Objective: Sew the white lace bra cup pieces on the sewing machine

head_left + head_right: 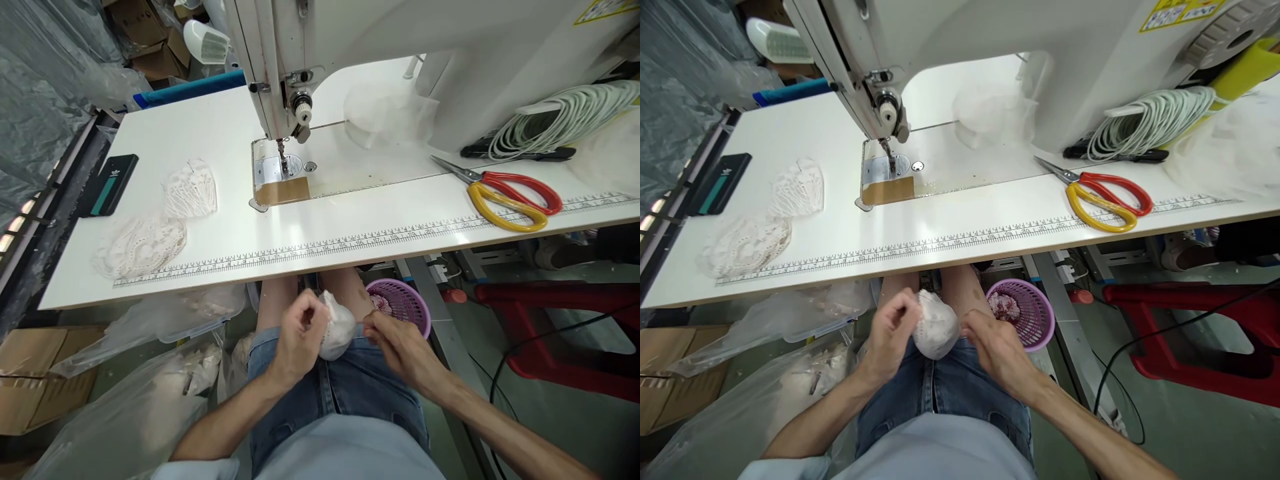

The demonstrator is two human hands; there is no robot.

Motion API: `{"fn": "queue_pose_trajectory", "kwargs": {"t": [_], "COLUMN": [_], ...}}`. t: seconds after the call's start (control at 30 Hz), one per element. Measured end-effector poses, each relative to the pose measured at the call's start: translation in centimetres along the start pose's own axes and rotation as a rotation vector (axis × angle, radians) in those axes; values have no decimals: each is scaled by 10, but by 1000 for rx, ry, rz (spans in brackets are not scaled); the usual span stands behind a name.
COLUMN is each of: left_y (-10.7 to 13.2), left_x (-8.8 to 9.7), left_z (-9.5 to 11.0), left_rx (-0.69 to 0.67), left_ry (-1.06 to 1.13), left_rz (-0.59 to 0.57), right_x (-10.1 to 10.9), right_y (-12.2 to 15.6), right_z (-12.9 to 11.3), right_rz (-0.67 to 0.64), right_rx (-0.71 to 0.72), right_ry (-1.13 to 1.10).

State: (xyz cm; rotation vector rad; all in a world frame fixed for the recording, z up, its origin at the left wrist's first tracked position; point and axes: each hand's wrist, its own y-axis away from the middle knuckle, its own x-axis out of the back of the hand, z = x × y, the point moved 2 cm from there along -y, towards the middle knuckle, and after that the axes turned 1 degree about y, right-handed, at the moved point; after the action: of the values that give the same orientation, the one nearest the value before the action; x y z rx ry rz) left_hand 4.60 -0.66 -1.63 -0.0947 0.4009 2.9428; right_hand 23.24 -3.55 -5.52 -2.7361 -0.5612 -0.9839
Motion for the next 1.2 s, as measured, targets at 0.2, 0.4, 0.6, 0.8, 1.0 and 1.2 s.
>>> {"fn": "queue_pose_trajectory", "kwargs": {"t": [0.2, 0.4, 0.6, 0.8, 1.0, 1.2], "left_y": [-6, -12, -5, 0, 6, 10], "left_x": [-2, -7, 5, 13, 30, 31], "left_z": [-6, -13, -6, -20, -17, -5], "left_rx": [311, 301, 299, 271, 196, -116], "left_ry": [124, 74, -37, -2, -316, -547], "left_rz": [-212, -262, -374, -328, -199, -200], "right_x": [23, 31, 16, 5, 10, 5], "right_y": [41, -6, -50, -48, -41, -36], "right_z": [54, -13, -19, -19, -25, -33], "right_rz": [-6, 17, -347, -291, -72, 22], "right_rx": [-176, 28, -5, -120, -113, 149], "right_ry": [454, 8, -309, -487, -388, -182]}}
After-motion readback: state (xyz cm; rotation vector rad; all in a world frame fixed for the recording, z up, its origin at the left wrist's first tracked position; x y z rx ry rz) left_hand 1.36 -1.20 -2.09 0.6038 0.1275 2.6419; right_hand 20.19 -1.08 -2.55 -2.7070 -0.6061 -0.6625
